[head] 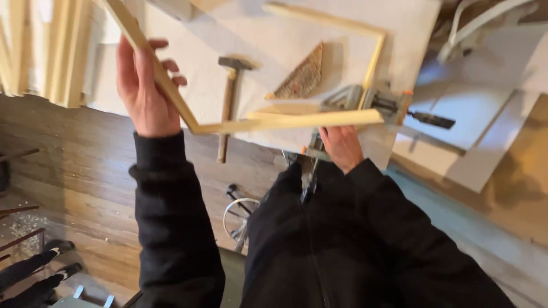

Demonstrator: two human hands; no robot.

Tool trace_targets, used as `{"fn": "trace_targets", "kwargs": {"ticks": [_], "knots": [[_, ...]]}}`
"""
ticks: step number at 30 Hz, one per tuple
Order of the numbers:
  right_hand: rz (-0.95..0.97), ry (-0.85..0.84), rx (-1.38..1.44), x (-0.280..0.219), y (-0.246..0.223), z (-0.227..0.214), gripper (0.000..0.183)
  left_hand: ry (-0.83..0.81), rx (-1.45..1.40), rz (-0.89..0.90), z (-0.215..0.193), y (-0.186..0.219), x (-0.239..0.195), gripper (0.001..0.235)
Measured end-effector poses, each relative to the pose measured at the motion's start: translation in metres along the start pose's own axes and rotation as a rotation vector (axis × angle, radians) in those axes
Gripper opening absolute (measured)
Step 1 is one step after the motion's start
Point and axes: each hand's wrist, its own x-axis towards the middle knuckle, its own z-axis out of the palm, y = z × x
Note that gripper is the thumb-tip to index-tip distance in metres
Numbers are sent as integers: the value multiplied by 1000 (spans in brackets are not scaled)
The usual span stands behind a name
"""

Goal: The person applies wood glue to the mitered end of a wooden frame moulding piece, fits it into the frame corner, and seats the frame in a corner vise on the bench. They tap the joint with a hammer, position a small brad, and tighten the vise screw with a hand driver to clamp the glued corner.

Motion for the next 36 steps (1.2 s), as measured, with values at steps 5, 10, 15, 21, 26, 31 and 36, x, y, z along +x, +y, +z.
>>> {"fn": "trace_targets", "kwargs": {"ticks": [5,10,15,21,26,31,36], "knots": [[72,-38,-51,-18,6,-3,25,-63,-10,-48,7,-37,20,37],[69,-45,-37,-21,-18,-21,29,-61,-32,-169,4,-64,22,42],[84,148,-17,-43,-49,-73,24,-20,-70,-303,-5,-141,32,48],[-60,142,-260,30,-114,-123,36,-4,-97,-511,18,-207,28,50],[-89,-20,-446,47,-108,-99,35,-9,-92,-599,15,-222,26,52],[-129,-111,-427,47,-77,-81,28,16,-98,-661,11,-209,31,52],[-118,-50,-341,48,-67,-94,21,-33,-33,-474,-34,-228,16,48]]}}
